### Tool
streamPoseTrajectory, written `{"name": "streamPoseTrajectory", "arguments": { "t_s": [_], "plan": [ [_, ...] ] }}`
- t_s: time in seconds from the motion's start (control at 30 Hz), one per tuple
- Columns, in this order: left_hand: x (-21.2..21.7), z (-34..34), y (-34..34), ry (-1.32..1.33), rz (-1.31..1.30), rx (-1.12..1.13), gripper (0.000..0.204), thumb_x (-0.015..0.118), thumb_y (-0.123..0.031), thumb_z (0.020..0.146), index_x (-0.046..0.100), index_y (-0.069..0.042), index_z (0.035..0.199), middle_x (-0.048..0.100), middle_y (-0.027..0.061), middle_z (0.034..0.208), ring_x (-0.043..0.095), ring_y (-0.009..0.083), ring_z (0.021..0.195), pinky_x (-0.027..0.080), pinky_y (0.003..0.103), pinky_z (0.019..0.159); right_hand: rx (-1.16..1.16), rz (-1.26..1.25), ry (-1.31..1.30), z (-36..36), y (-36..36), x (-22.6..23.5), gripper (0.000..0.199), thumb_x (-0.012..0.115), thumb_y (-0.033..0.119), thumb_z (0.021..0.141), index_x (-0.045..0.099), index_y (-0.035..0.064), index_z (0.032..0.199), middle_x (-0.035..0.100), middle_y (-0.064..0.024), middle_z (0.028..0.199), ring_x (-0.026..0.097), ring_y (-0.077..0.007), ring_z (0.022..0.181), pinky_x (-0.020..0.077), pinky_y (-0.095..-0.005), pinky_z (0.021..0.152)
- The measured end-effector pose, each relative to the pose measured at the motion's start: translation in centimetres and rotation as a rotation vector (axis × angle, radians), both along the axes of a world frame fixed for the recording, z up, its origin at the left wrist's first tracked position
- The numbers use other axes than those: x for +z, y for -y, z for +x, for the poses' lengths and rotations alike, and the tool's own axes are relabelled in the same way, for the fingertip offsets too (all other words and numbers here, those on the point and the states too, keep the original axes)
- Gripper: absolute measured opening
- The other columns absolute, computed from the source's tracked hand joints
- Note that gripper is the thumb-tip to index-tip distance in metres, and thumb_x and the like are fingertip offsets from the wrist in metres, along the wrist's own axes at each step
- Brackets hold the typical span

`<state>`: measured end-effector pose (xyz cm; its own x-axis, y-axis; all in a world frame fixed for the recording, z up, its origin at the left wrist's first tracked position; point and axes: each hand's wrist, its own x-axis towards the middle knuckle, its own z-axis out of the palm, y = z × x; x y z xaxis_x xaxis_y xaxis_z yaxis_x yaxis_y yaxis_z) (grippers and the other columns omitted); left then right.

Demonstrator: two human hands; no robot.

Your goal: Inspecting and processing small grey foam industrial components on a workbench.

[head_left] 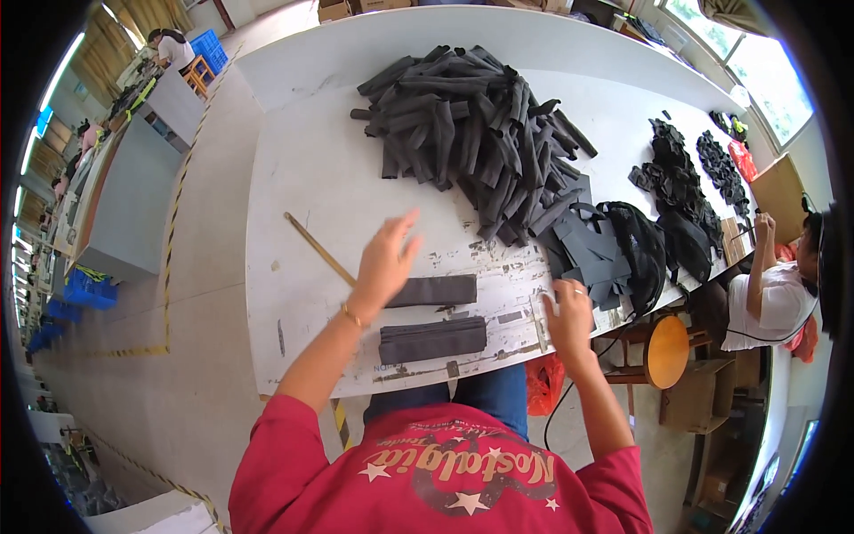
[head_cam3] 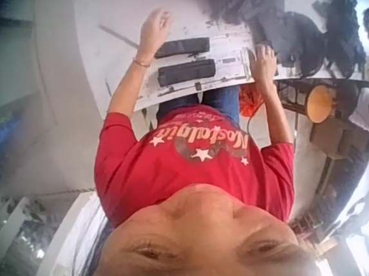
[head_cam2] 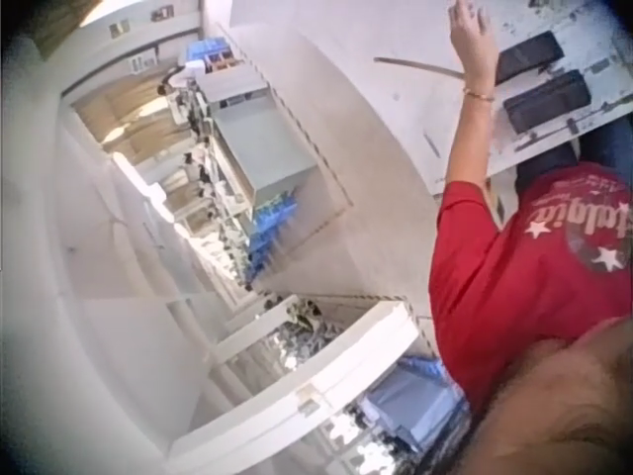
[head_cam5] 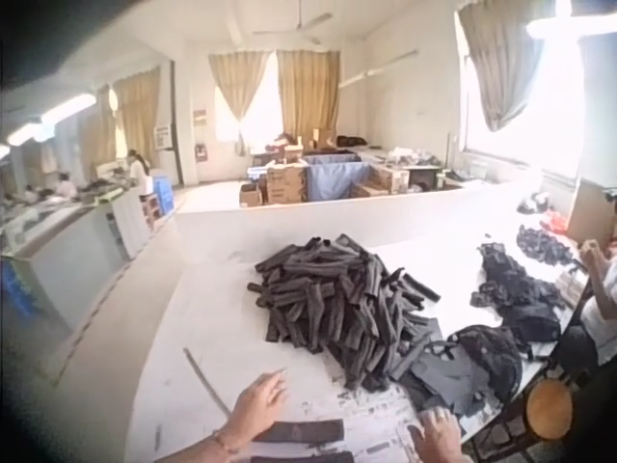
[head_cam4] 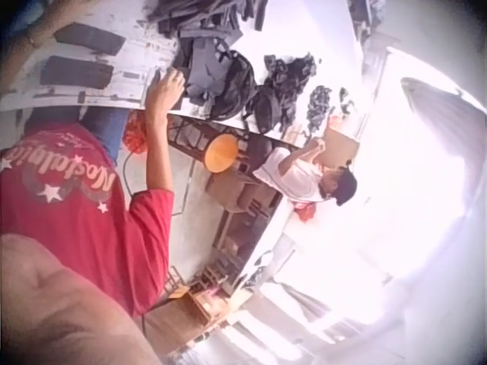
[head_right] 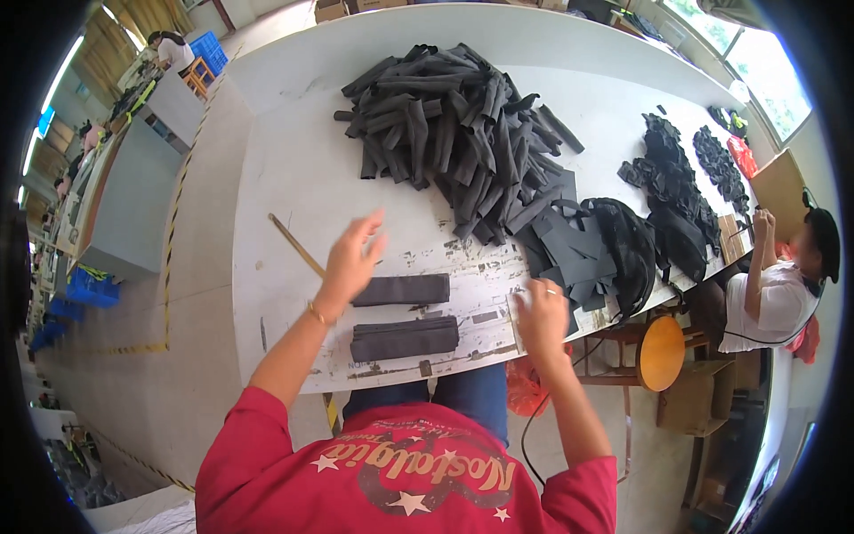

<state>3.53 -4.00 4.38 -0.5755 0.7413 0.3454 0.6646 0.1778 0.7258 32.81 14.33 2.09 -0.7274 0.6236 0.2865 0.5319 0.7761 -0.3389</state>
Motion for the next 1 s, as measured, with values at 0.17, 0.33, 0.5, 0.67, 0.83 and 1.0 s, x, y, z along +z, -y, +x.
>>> {"name": "streamPoseTrajectory", "arguments": {
  "t_s": [0.17,0.33,0.5,0.67,0.83,1.0],
  "plan": [
    [0.9,-7.5,-12.0,1.083,0.368,0.099,0.033,0.051,-0.026,0.1,0.052,0.001,0.119,0.068,0.0177,0.085,0.068,0.0246,0.065,0.056,0.03,0.055,-0.284,0.236,0.352,5.1,-1.9,-2.5,0.047,0.073,0.024,0.08,0.055,0.0021,0.118,0.059,-0.0138,0.107,0.056,-0.0308,0.103,0.0445,-0.0423,0.084],
    [-2.8,-10.3,-19.3,1.602,0.698,0.349,0.041,0.052,-0.035,0.099,0.051,0.003,0.113,0.066,0.0227,0.089,0.069,0.0298,0.07,0.061,0.034,0.06,-0.02,0.42,0.416,5.5,-1.8,-6.8,0.034,0.056,0.008,0.081,0.061,-0.0032,0.112,0.061,-0.0121,0.097,0.057,-0.0274,0.091,0.0459,-0.0387,0.081],
    [-3.2,-10.0,-19.4,1.838,0.786,0.322,0.031,0.062,-0.022,0.095,0.053,0.005,0.108,0.065,0.0221,0.09,0.069,0.0308,0.073,0.064,0.036,0.067,0.015,0.209,0.341,5.9,-1.6,-5.5,0.015,0.056,0.007,0.082,0.059,0.0007,0.095,0.06,-0.0136,0.093,0.055,-0.0307,0.094,0.044,-0.0432,0.082],
    [-2.4,-4.3,-13.9,1.513,0.659,-0.01,0.022,0.063,0.003,0.087,0.055,0.009,0.106,0.065,0.0195,0.098,0.069,0.0297,0.086,0.062,0.039,0.078,0.014,0.174,0.306,5.2,-1.8,-3.8,0.011,0.053,0.006,0.081,0.05,0.0028,0.091,0.056,-0.016,0.103,0.053,-0.03,0.097,0.0437,-0.0403,0.085],
    [-0.7,1.1,-7.0,1.492,0.622,-0.029,0.029,0.051,0.007,0.089,0.05,0.011,0.117,0.062,0.0189,0.114,0.065,0.0303,0.104,0.056,0.044,0.092,0.001,0.184,0.311,4.1,-2.3,-3.3,0.02,0.062,0.005,0.078,0.05,0.0024,0.094,0.055,-0.017,0.1,0.054,-0.0321,0.097,0.0433,-0.0411,0.084],
    [-1.2,3.3,-3.9,1.574,0.647,-0.127,0.036,0.046,0.005,0.091,0.045,0.012,0.126,0.058,0.0177,0.126,0.059,0.0327,0.117,0.051,0.044,0.099,-0.008,-0.338,0.045,0.9,-0.1,1.4,0.039,0.078,0.017,0.073,0.048,0.0062,0.098,0.053,-0.0172,0.101,0.053,-0.0324,0.099,0.0423,-0.0441,0.083]
  ]
}}
